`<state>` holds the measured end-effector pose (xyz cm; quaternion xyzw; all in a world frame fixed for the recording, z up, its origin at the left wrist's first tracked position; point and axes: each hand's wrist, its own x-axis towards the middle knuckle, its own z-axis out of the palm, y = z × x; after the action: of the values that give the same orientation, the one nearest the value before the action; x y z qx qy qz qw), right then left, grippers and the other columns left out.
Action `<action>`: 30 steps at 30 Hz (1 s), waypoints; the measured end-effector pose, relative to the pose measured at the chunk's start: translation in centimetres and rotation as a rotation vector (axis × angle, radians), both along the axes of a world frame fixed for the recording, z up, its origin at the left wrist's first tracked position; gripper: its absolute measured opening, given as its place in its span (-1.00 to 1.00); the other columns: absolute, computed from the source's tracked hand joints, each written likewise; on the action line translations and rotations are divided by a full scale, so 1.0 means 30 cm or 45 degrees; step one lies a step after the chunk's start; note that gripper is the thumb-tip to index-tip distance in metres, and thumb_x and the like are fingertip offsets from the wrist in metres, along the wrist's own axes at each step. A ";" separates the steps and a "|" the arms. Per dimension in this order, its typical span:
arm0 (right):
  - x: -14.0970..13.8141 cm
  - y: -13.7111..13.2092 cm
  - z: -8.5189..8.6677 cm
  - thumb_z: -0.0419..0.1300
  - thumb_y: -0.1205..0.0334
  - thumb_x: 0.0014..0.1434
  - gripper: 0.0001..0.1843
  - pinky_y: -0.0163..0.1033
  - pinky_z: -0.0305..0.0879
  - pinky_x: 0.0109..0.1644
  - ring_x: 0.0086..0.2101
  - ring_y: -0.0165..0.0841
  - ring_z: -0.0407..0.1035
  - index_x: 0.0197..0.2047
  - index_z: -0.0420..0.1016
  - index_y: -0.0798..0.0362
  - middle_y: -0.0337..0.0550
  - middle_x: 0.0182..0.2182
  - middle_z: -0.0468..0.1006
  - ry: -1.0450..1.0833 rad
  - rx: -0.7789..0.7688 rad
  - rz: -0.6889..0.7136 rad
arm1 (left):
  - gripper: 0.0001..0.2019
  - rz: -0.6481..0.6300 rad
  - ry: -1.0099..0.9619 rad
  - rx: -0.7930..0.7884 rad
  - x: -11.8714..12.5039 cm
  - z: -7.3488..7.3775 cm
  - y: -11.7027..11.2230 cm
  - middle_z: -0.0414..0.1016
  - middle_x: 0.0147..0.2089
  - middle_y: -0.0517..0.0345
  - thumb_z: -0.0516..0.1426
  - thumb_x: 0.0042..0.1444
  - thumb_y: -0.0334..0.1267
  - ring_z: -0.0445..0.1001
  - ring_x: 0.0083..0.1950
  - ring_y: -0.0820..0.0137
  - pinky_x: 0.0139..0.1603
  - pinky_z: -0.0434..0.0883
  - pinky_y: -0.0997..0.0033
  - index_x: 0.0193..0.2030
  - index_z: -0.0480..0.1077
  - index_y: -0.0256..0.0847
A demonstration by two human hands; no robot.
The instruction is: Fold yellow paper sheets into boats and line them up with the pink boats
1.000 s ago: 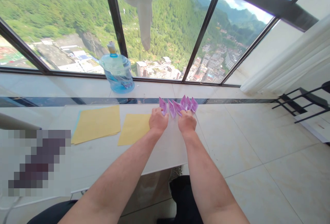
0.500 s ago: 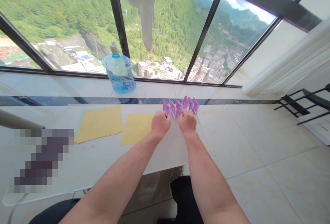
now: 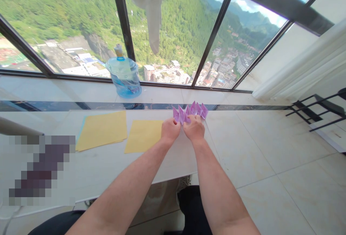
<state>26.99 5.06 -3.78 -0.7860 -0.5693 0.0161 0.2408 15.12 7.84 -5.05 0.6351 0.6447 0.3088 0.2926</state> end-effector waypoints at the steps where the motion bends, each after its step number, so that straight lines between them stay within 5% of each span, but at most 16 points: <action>1: -0.003 -0.003 0.004 0.23 0.17 0.13 -0.67 -0.20 0.33 -0.11 -0.13 -0.24 0.39 -0.01 0.52 -0.07 -0.07 -0.06 0.44 -0.013 0.017 0.031 | -0.83 0.001 -0.007 -0.001 -0.001 0.001 0.000 0.54 -0.43 0.08 0.12 0.04 -0.24 0.47 -0.35 0.35 -0.28 0.25 0.40 -0.53 0.37 -0.18; 12: -0.003 -0.014 0.017 0.28 0.14 0.13 -0.74 -0.08 0.23 0.09 -0.06 -0.15 0.27 -0.10 0.62 -0.02 -0.02 -0.12 0.45 -0.179 0.114 0.179 | -0.84 0.009 0.007 -0.021 -0.009 0.007 0.000 0.56 -0.42 0.06 0.13 0.05 -0.24 0.48 -0.34 0.34 -0.27 0.26 0.39 -0.52 0.39 -0.18; 19: -0.023 -0.014 0.011 0.25 0.12 0.20 -0.76 -0.26 0.25 -0.07 -0.16 -0.30 0.36 -0.06 0.61 -0.11 -0.12 -0.20 0.50 -0.212 -0.073 0.325 | -0.83 0.032 0.025 -0.005 -0.028 0.000 0.001 0.56 -0.40 0.06 0.12 0.08 -0.24 0.47 -0.32 0.35 -0.27 0.26 0.40 -0.51 0.38 -0.18; 25: -0.030 -0.004 -0.018 0.13 0.15 0.30 -0.78 -0.32 0.19 -0.25 -0.30 -0.38 0.40 -0.28 0.57 -0.01 -0.14 -0.28 0.53 -0.255 -0.139 0.246 | -0.81 0.013 0.049 0.026 -0.028 0.010 0.003 0.57 -0.39 0.05 0.13 0.09 -0.21 0.49 -0.29 0.33 -0.23 0.28 0.39 -0.52 0.40 -0.18; 30: -0.027 0.000 -0.024 0.12 0.19 0.29 -0.82 -0.32 0.19 -0.25 -0.27 -0.37 0.43 -0.25 0.54 0.01 -0.14 -0.25 0.56 -0.169 -0.065 0.156 | -0.78 0.000 0.040 -0.007 -0.021 0.017 0.003 0.58 -0.38 0.04 0.13 0.11 -0.18 0.50 -0.29 0.32 -0.24 0.28 0.39 -0.50 0.43 -0.18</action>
<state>26.18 5.05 -4.49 -0.7549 -0.6304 -0.0069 0.1808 14.49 7.94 -4.54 0.6391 0.6501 0.2967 0.2842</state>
